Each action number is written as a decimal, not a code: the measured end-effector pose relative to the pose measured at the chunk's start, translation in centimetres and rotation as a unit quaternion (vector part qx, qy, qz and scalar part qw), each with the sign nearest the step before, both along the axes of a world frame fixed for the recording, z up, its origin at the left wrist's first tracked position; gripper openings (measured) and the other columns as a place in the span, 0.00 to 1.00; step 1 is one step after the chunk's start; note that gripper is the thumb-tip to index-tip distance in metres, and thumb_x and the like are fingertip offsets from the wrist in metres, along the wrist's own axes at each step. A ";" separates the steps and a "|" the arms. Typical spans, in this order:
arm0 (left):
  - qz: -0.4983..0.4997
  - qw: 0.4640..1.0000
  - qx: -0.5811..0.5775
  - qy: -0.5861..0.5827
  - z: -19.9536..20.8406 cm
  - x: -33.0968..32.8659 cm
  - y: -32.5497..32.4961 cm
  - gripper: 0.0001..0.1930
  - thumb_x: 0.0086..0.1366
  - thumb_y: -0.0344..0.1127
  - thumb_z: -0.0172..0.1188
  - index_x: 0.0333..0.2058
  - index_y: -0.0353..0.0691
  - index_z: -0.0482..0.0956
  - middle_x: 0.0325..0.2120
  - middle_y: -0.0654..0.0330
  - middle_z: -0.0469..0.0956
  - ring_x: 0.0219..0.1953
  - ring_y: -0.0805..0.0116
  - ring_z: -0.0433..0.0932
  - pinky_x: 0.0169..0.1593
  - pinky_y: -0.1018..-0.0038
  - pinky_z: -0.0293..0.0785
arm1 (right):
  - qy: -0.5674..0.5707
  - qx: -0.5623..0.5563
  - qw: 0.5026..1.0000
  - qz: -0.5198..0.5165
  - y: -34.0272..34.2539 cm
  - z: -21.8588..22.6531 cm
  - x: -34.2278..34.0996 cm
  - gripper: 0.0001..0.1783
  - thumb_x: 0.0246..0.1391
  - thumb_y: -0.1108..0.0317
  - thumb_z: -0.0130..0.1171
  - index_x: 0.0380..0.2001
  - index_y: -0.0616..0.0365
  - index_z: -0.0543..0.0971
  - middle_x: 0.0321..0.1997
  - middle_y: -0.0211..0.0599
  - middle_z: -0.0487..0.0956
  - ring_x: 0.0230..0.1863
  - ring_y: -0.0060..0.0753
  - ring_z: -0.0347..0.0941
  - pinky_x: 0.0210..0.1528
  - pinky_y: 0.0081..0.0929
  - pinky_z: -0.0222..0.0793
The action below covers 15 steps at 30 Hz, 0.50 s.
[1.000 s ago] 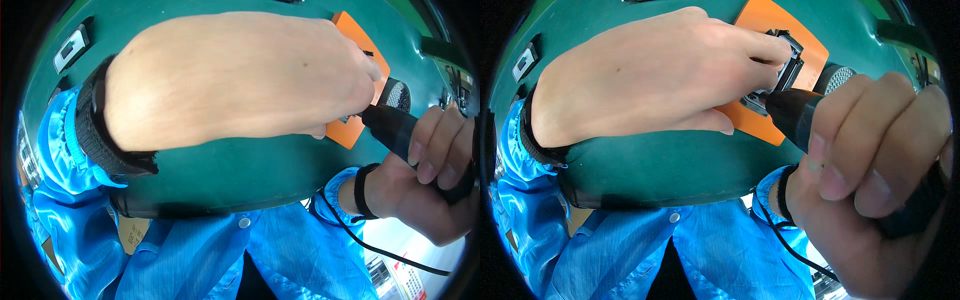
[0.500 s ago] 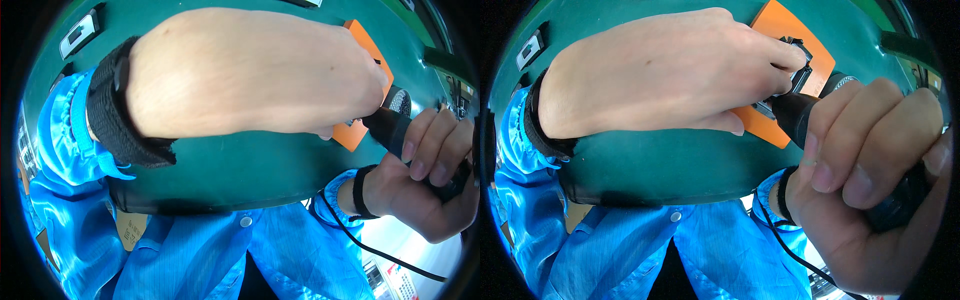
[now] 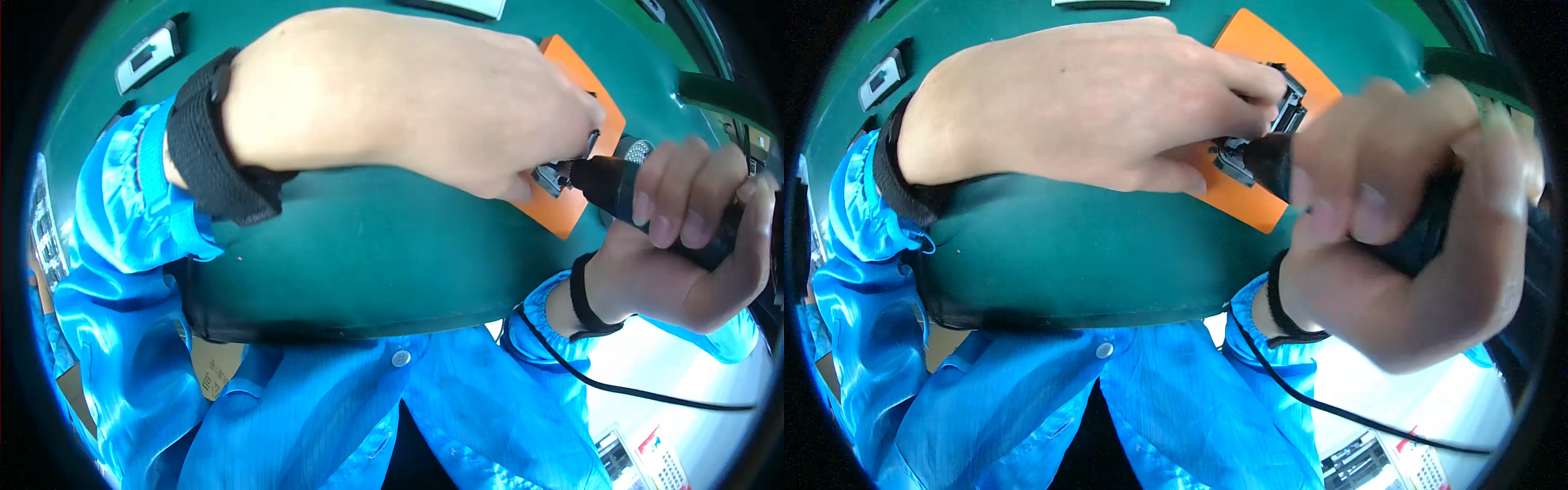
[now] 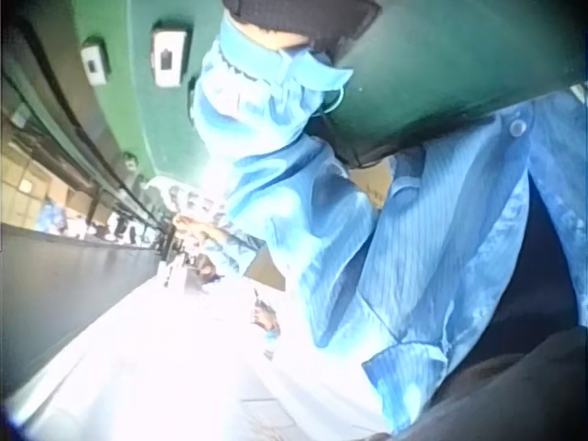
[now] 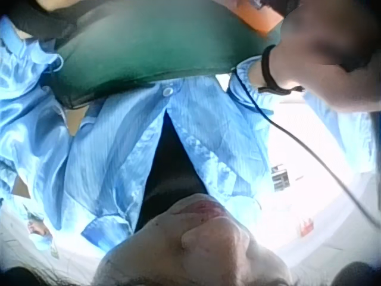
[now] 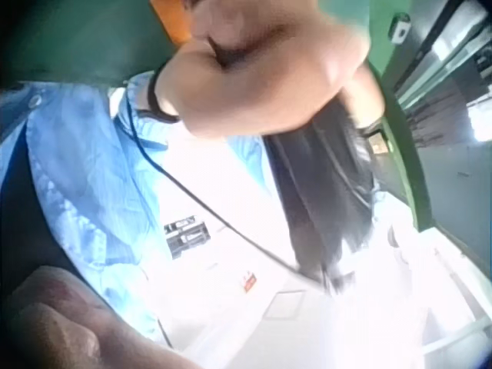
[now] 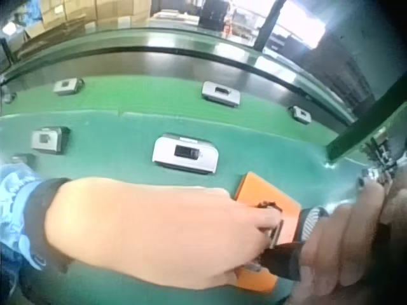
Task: Manually assembling and screwing components of a plastic device on a factory line.
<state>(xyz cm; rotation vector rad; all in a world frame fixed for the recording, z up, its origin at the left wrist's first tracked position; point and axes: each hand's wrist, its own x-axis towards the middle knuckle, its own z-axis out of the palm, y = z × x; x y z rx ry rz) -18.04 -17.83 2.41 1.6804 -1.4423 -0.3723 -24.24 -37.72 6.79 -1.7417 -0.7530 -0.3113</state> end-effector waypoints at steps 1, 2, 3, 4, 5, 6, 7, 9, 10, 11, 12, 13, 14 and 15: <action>0.051 0.995 0.042 -0.070 -0.9 0.1 -1.3 0.12 0.56 0.31 0.67 0.36 0.33 0.78 0.40 0.59 0.78 0.36 0.55 0.82 0.37 0.64 0.80 | 0.057 0.102 0.992 -0.050 -0.6 0.5 -0.5 0.10 0.63 0.65 0.47 0.27 0.55 0.69 0.21 0.27 0.66 0.17 0.20 0.60 0.22 0.22 0.59; 0.051 0.994 0.047 -0.080 -1.1 0.4 -1.6 0.12 0.56 0.31 0.67 0.36 0.33 0.78 0.40 0.59 0.78 0.36 0.55 0.82 0.37 0.64 0.80 | 0.112 0.214 0.967 -0.086 -1.2 1.1 -1.1 0.12 0.62 0.63 0.49 0.25 0.54 0.70 0.19 0.26 0.64 0.17 0.19 0.59 0.23 0.22 0.59; 0.061 0.985 0.041 -0.157 -1.3 0.9 -1.8 0.10 0.57 0.31 0.64 0.36 0.32 0.78 0.38 0.59 0.78 0.37 0.55 0.81 0.39 0.64 0.79 | 0.089 0.268 0.954 -0.104 -3.0 1.7 -1.7 0.11 0.62 0.64 0.51 0.26 0.54 0.70 0.19 0.25 0.63 0.18 0.18 0.58 0.23 0.21 0.59; 0.074 0.968 0.045 -0.235 -0.9 0.9 -1.3 0.08 0.58 0.31 0.61 0.35 0.32 0.79 0.36 0.59 0.78 0.38 0.56 0.81 0.41 0.64 0.79 | 0.078 0.327 0.938 -0.085 -4.0 2.0 -2.2 0.10 0.62 0.66 0.52 0.26 0.54 0.69 0.19 0.25 0.63 0.18 0.18 0.58 0.23 0.20 0.59; 0.069 0.965 0.046 -0.250 -1.0 1.0 -1.3 0.08 0.58 0.31 0.61 0.35 0.32 0.79 0.36 0.59 0.78 0.38 0.56 0.81 0.41 0.64 0.79 | 0.055 0.337 0.933 -0.113 -4.9 2.0 -3.0 0.10 0.63 0.66 0.52 0.26 0.54 0.68 0.19 0.25 0.64 0.17 0.18 0.59 0.22 0.20 0.60; 0.043 0.971 0.010 -0.235 -0.8 1.1 -1.2 0.08 0.58 0.31 0.62 0.35 0.33 0.80 0.35 0.58 0.78 0.41 0.57 0.79 0.43 0.66 0.77 | 0.032 0.348 0.926 -0.139 -5.5 1.9 -3.9 0.11 0.64 0.66 0.52 0.27 0.54 0.67 0.19 0.26 0.64 0.16 0.17 0.60 0.20 0.21 0.62; 0.018 0.974 -0.024 -0.223 -0.4 1.5 -1.2 0.08 0.59 0.30 0.62 0.35 0.34 0.81 0.34 0.57 0.78 0.43 0.58 0.78 0.45 0.67 0.74 | 0.020 0.368 0.919 -0.139 -6.0 1.8 -4.7 0.11 0.64 0.67 0.53 0.27 0.53 0.67 0.19 0.25 0.64 0.16 0.17 0.60 0.20 0.20 0.62; -0.012 0.986 -0.114 -0.123 0.0 1.8 -1.4 0.07 0.61 0.31 0.65 0.37 0.34 0.83 0.31 0.55 0.79 0.41 0.56 0.77 0.42 0.68 0.72 | 0.008 0.398 0.909 -0.125 -7.0 1.5 -5.8 0.12 0.64 0.67 0.53 0.26 0.51 0.64 0.18 0.25 0.63 0.15 0.17 0.60 0.20 0.19 0.62; 0.029 0.999 -0.004 0.031 1.5 1.5 -1.1 0.09 0.65 0.33 0.66 0.40 0.32 0.85 0.30 0.55 0.83 0.35 0.58 0.80 0.39 0.68 0.75 | -0.005 0.397 0.908 -0.135 -7.3 1.6 -6.3 0.12 0.64 0.67 0.52 0.27 0.52 0.64 0.18 0.25 0.63 0.15 0.17 0.59 0.19 0.19 0.62; 0.062 0.992 0.025 0.105 3.3 1.1 -0.9 0.10 0.67 0.33 0.66 0.41 0.31 0.86 0.29 0.56 0.84 0.32 0.63 0.80 0.38 0.70 0.75 | -0.021 0.407 0.901 -0.145 -7.3 1.6 -6.6 0.11 0.65 0.67 0.51 0.28 0.52 0.64 0.18 0.25 0.63 0.14 0.17 0.58 0.19 0.19 0.62; 0.096 0.978 0.052 0.178 4.8 0.9 -0.9 0.11 0.68 0.33 0.66 0.42 0.31 0.86 0.29 0.56 0.86 0.29 0.67 0.81 0.37 0.71 0.76 | -0.034 0.418 0.894 -0.156 -7.2 1.6 -6.7 0.11 0.65 0.67 0.51 0.28 0.52 0.63 0.18 0.25 0.63 0.13 0.18 0.58 0.18 0.19 0.61; 0.101 0.979 0.054 0.169 5.1 0.9 -0.7 0.11 0.68 0.33 0.66 0.42 0.31 0.86 0.29 0.56 0.86 0.29 0.67 0.81 0.37 0.71 0.76 | -0.040 0.423 0.893 -0.149 -6.9 1.4 -6.6 0.11 0.65 0.67 0.51 0.28 0.52 0.63 0.18 0.25 0.63 0.13 0.18 0.58 0.18 0.19 0.61; 0.122 0.969 0.068 0.206 5.2 1.0 -0.5 0.11 0.68 0.34 0.66 0.43 0.31 0.86 0.29 0.58 0.86 0.30 0.72 0.80 0.38 0.74 0.76 | -0.035 0.421 0.894 -0.148 -6.7 1.2 -6.3 0.11 0.66 0.67 0.50 0.28 0.52 0.63 0.17 0.26 0.63 0.13 0.18 0.57 0.17 0.19 0.60; 0.143 0.956 0.081 0.241 5.4 1.2 -0.3 0.12 0.69 0.34 0.65 0.44 0.31 0.87 0.28 0.59 0.87 0.30 0.77 0.80 0.39 0.76 0.76 | -0.030 0.419 0.895 -0.148 -6.4 1.0 -6.0 0.11 0.67 0.67 0.49 0.29 0.52 0.63 0.17 0.26 0.62 0.12 0.17 0.57 0.16 0.18 0.60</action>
